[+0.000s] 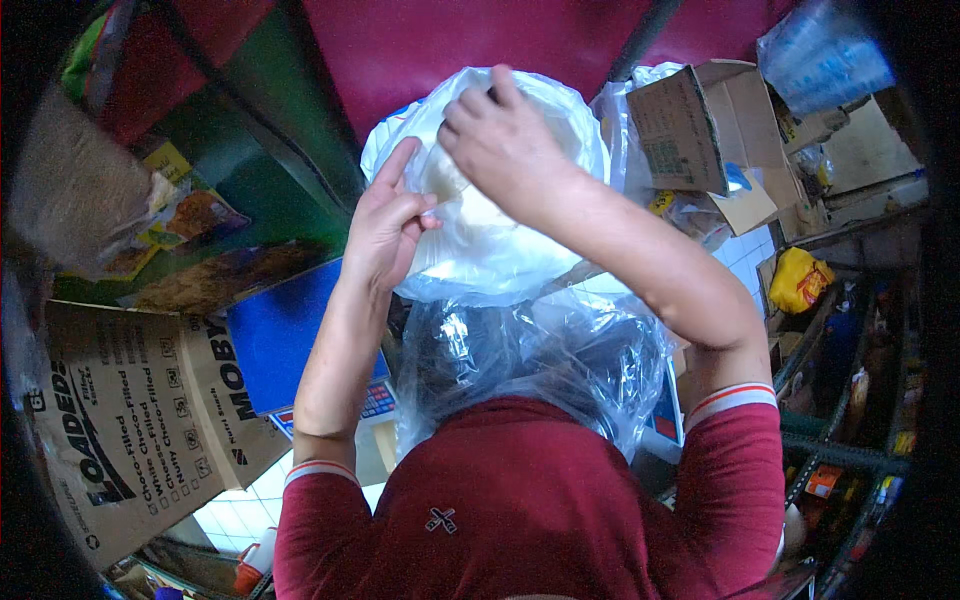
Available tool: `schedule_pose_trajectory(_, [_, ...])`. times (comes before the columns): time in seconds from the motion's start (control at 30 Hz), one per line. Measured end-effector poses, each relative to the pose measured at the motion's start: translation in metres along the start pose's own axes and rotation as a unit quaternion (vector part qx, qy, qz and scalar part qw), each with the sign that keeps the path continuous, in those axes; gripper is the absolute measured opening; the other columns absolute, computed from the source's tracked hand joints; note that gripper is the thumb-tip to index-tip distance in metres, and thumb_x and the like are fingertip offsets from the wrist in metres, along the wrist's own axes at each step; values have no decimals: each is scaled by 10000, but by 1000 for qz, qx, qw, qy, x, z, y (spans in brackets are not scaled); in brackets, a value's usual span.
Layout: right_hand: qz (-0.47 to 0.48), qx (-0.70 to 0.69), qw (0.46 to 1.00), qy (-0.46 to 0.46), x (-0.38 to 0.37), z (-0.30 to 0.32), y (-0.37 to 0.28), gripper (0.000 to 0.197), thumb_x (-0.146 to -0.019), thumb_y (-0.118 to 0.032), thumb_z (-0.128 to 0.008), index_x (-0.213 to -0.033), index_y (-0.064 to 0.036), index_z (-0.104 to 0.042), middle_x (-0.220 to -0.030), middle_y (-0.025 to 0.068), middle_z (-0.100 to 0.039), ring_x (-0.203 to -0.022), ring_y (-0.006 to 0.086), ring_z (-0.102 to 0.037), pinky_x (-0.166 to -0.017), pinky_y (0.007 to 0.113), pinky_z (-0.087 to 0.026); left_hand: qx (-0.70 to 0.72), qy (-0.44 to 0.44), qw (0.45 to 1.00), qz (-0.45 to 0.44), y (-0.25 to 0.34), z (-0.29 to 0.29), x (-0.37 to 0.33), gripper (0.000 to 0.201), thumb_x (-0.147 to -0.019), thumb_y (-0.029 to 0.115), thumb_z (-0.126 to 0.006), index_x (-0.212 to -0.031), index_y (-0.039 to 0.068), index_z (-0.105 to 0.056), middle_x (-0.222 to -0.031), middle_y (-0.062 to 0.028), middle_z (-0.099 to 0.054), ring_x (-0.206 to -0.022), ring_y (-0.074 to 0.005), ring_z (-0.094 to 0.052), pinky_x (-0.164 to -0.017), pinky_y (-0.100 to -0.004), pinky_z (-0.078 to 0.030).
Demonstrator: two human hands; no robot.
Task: Bagging and weighing white powder from a large sack into smaller plastic bags.
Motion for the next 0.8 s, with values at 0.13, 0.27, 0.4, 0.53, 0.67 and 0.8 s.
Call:
schedule_pose_trajectory(0.13, [-110, 1, 994, -10, 11, -7, 45, 193, -744, -170, -539, -893, -103, -641, -904, 40, -577, -933, 190, -506, -914, 444, -279, 9, 38, 999, 11, -3, 14, 6, 667, -694, -36, -479, -1333, -24, -289, -1302, -94, -402, -733, -98, -506, -596, -221, -437])
schedule_pose_trajectory(0.27, [-168, 5, 966, -196, 34, -97, 38, 211, -802, -152, -473, -930, -87, -628, -915, 65, -583, -958, 217, -510, -885, 440, -292, 40, 21, 999, 14, -4, 8, 15, 664, -678, -19, -501, -1320, -5, -334, -1286, -78, -437, -688, -82, -515, -591, -218, -452])
schedule_pose_trajectory(0.4, [-223, -40, 946, -233, 38, -188, 8, 247, -814, -163, -462, -981, -82, -625, -939, 67, -590, -977, 228, -515, -911, 455, -283, 36, 36, 998, 30, -5, 6, 18, 688, -654, -14, -497, -1324, 22, -346, -1355, -69, -365, -604, -53, -482, -562, -210, -439])
schedule_pose_trajectory(0.53, [-282, -94, 918, -263, 13, -234, 18, 269, -808, -155, -466, -1015, -87, -623, -1005, 91, -601, -1026, 215, -515, -910, 444, -292, 48, 91, 994, 43, -4, 14, 18, 728, -618, -79, -472, -1323, 69, -370, -1365, -44, -354, -538, -73, -456, -521, -232, -429])
schedule_pose_trajectory(0.67, [-331, -134, 896, -263, -15, -272, 9, 254, -825, -166, -430, -978, -95, -619, -1119, 103, -563, -1086, 240, -490, -915, 470, -317, 93, 63, 993, 39, -8, 18, 18, 769, -599, -75, -463, -1343, 64, -328, -1393, -57, -316, -537, -71, -466, -510, -222, -444])
schedule_pose_trajectory(0.8, [-221, -250, 913, -233, -34, -285, -26, 258, -805, -171, -442, -970, -96, -625, -1090, 102, -572, -1113, 211, -467, -980, 504, -279, 107, 95, 989, 32, -7, 11, 16, 791, -581, -63, -493, -1342, 12, -290, -1402, -89, -290, -518, -48, -471, -444, -147, -426])
Point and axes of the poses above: each hand's wrist, its own x-axis away from the middle knuckle, its own z-axis out of the back of the hand, y = z × x, the point moved 2 cm from there along -x, towards the middle knuckle
